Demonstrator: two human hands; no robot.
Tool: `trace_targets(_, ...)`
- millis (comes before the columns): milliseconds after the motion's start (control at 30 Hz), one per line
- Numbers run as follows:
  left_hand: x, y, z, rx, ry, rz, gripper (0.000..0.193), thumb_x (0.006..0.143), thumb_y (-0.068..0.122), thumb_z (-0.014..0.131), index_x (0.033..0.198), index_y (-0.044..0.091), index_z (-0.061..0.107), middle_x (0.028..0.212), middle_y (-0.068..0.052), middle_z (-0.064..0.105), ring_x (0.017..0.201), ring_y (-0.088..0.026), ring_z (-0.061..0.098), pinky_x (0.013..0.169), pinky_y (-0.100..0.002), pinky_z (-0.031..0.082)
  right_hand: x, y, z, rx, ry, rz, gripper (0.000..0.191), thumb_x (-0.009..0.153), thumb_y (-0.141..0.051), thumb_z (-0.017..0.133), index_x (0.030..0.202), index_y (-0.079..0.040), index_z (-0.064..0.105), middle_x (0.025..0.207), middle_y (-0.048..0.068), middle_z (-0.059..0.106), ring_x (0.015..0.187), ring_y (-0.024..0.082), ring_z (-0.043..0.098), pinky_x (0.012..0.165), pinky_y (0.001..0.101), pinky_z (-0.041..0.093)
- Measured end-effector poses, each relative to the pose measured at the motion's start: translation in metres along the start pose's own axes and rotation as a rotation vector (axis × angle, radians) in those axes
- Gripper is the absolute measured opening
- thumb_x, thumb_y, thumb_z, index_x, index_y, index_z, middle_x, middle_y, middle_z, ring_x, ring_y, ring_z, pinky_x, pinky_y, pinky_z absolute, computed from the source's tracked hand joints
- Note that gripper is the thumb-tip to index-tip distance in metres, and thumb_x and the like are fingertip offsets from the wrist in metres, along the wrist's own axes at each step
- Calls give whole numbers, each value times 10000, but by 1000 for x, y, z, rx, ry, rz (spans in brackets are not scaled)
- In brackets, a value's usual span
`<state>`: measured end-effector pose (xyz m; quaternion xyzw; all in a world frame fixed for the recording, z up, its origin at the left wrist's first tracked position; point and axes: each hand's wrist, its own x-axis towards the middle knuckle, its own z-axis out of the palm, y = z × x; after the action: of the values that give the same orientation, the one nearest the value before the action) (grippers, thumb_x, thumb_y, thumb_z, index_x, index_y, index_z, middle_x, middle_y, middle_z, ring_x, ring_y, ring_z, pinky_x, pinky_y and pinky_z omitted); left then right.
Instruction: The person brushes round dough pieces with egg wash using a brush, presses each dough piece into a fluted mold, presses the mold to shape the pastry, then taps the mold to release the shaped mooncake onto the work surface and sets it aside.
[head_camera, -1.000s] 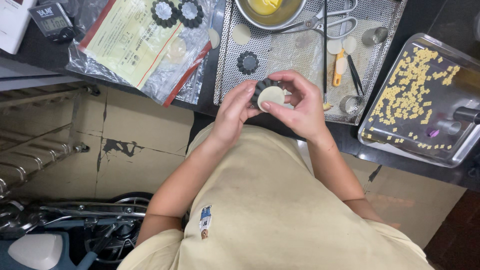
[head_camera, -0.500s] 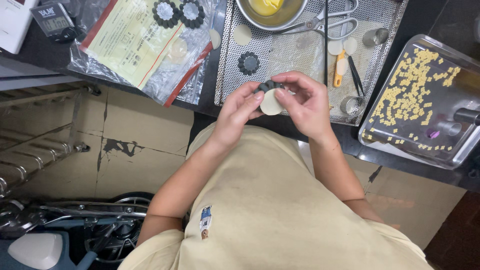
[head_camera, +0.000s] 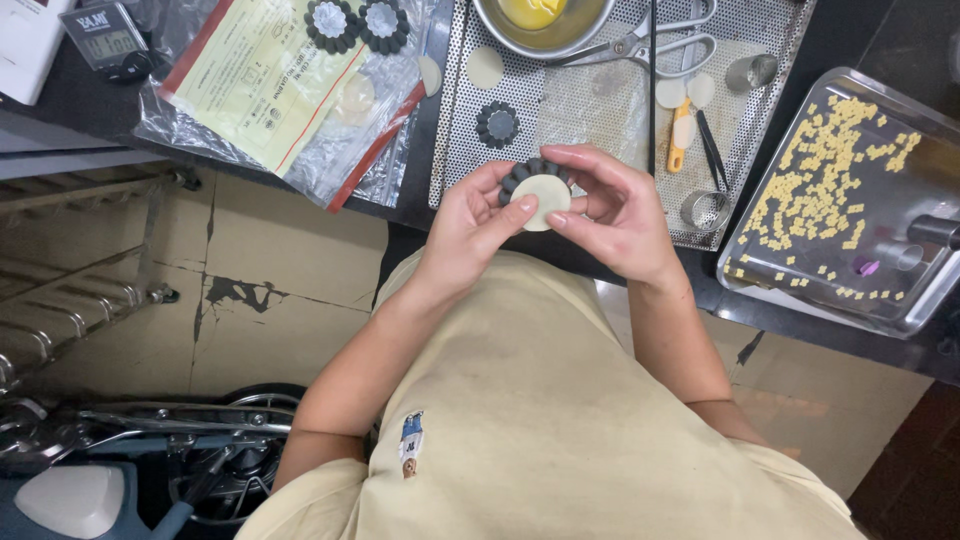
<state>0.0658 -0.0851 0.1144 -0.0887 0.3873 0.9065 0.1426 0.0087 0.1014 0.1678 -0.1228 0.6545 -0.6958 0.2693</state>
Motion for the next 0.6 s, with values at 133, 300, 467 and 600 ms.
trace_targets(133, -2, 3, -5, 5, -66, 54, 404, 961, 54, 737, 1303, -28, 540, 1186, -85, 673, 1111, -123, 650, 1007, -276, 534, 1, 6, -2, 19, -2, 16, 487, 930, 33, 697, 1396, 66, 559, 1351, 94, 570, 1183, 128, 578, 976, 269, 561)
trace_targets(300, -4, 3, -6, 57, -47, 56, 440, 924, 45, 756, 1304, -9, 540, 1165, -74, 676, 1086, -122, 655, 981, -274, 536, 3, 11, -4, 29, 2, 28, 415, 988, -22, 658, 1392, 59, 603, 1309, 92, 630, 1133, 124, 601, 1003, 262, 519)
trace_targets(467, -5, -4, -13, 10, -7, 8, 342, 984, 78, 702, 1277, -22, 557, 1125, -88, 703, 1022, -127, 682, 905, -271, 567, 0, 25, -3, 21, -9, -7, 409, 978, -16, 691, 1367, 62, 591, 1294, 85, 617, 1134, 117, 606, 989, 280, 518)
trace_targets(600, -11, -12, -36, -11, 81, -39, 310, 993, 88, 662, 1266, -17, 561, 1119, -80, 709, 1003, -113, 698, 870, -257, 585, 21, 49, -14, -185, 20, 21, 398, 983, -97, 701, 1353, 37, 649, 1233, 72, 668, 1019, 102, 603, 960, 279, 532)
